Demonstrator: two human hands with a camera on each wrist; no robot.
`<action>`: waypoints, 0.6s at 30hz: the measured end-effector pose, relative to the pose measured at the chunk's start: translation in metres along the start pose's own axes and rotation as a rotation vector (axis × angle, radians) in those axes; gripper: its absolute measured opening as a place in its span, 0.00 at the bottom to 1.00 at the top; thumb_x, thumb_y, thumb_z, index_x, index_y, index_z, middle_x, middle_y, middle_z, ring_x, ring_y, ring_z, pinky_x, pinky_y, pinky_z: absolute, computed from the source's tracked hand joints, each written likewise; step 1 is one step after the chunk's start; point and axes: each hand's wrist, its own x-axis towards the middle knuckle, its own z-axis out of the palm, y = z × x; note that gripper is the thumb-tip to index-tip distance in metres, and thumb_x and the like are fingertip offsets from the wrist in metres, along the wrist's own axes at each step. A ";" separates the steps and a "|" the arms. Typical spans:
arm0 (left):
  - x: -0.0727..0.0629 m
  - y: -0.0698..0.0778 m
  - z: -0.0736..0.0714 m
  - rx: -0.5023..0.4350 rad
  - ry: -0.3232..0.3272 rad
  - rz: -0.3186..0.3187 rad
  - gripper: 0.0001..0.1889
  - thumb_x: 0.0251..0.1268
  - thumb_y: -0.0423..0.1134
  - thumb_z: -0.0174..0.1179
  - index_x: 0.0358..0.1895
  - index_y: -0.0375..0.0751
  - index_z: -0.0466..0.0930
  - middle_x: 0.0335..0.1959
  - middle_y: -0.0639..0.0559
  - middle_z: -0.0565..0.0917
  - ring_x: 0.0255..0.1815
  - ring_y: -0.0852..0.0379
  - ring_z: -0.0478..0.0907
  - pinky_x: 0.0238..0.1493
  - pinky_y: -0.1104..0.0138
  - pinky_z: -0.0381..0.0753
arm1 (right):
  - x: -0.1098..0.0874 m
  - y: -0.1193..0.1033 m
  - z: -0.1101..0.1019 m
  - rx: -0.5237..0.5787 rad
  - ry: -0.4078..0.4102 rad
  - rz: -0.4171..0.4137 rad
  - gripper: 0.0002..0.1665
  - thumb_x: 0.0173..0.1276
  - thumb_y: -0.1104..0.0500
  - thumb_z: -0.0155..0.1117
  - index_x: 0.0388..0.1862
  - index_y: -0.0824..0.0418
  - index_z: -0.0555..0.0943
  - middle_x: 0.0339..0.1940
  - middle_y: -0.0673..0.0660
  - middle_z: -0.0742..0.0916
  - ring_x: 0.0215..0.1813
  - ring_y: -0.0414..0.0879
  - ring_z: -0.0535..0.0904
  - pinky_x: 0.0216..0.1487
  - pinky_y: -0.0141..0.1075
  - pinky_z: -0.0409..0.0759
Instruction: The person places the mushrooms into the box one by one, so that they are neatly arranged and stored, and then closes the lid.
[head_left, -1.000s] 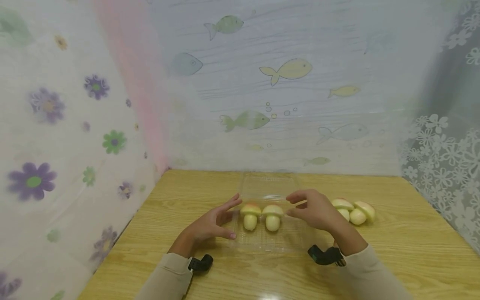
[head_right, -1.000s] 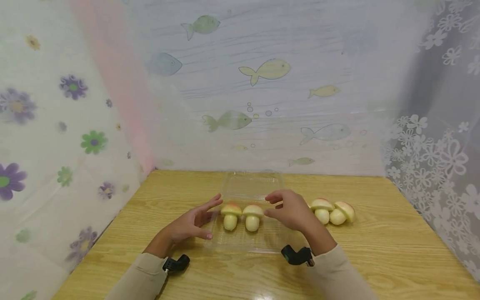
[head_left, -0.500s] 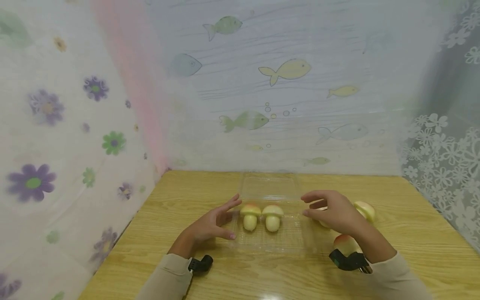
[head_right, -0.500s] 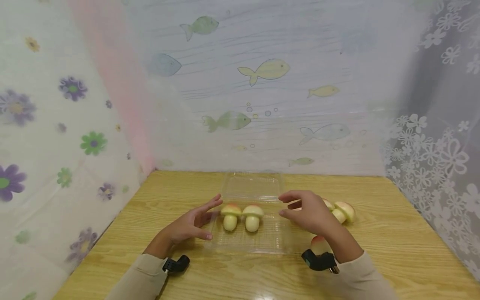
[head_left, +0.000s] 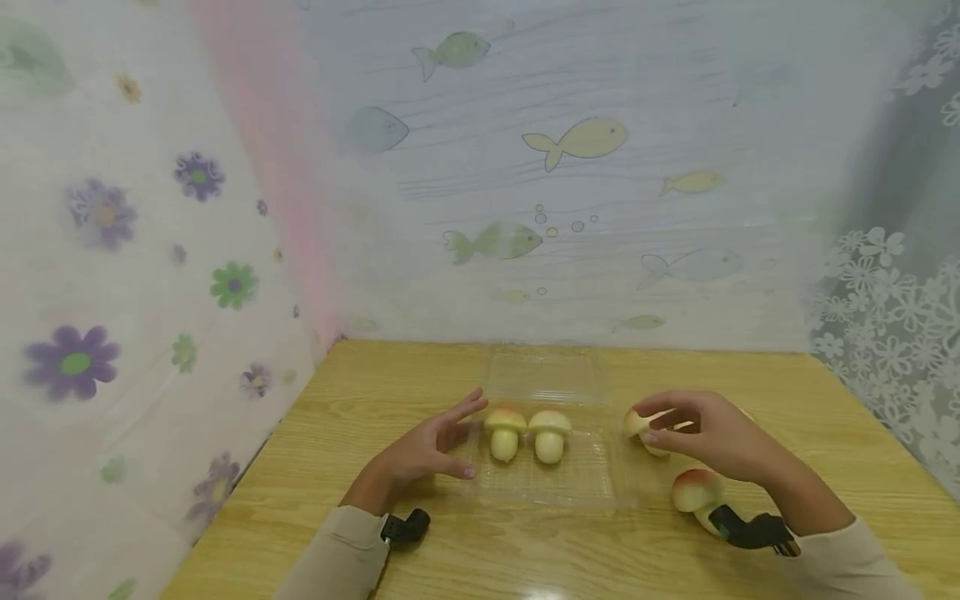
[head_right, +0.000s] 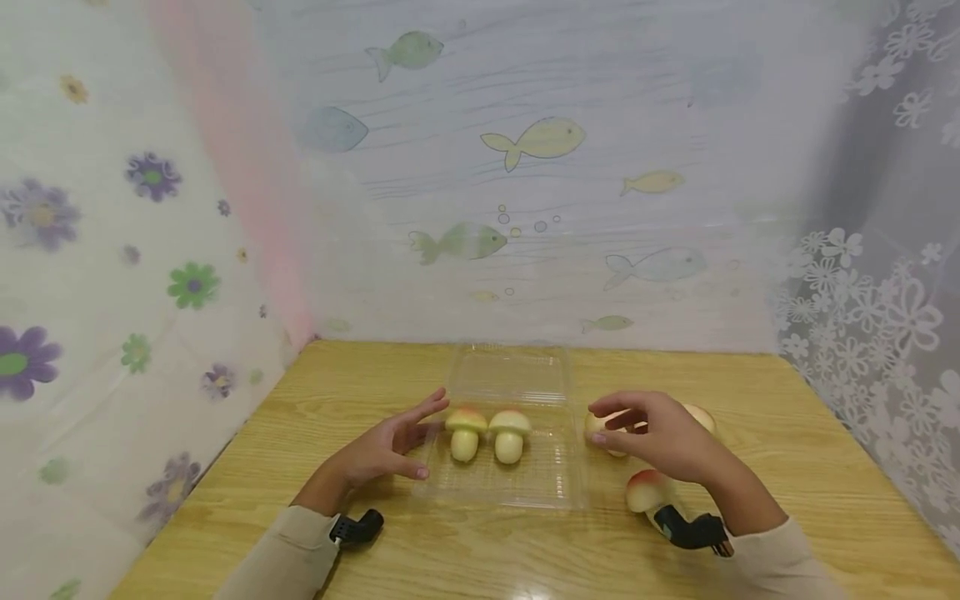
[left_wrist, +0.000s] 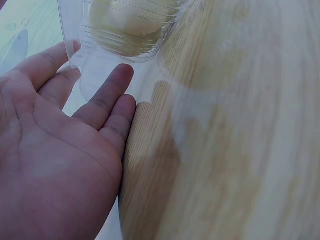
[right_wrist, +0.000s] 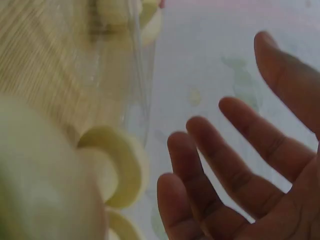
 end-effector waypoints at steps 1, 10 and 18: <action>0.000 0.001 0.000 -0.002 -0.001 0.001 0.55 0.64 0.33 0.72 0.86 0.40 0.41 0.87 0.61 0.33 0.85 0.39 0.48 0.83 0.44 0.47 | -0.003 0.003 -0.002 0.006 -0.012 -0.001 0.27 0.75 0.48 0.67 0.68 0.57 0.80 0.65 0.61 0.84 0.59 0.56 0.85 0.50 0.35 0.86; 0.000 0.005 0.003 -0.006 -0.004 -0.003 0.55 0.64 0.33 0.72 0.86 0.41 0.41 0.87 0.60 0.33 0.85 0.38 0.48 0.83 0.44 0.47 | -0.026 0.036 -0.034 0.047 -0.039 0.038 0.26 0.78 0.55 0.65 0.72 0.55 0.76 0.69 0.65 0.80 0.61 0.44 0.84 0.49 0.37 0.88; -0.001 0.002 0.002 -0.009 0.001 -0.020 0.54 0.65 0.32 0.72 0.86 0.43 0.42 0.87 0.62 0.33 0.86 0.41 0.47 0.83 0.44 0.47 | -0.036 0.062 -0.051 0.055 -0.035 0.049 0.27 0.78 0.61 0.62 0.74 0.57 0.75 0.68 0.52 0.83 0.62 0.38 0.83 0.50 0.35 0.86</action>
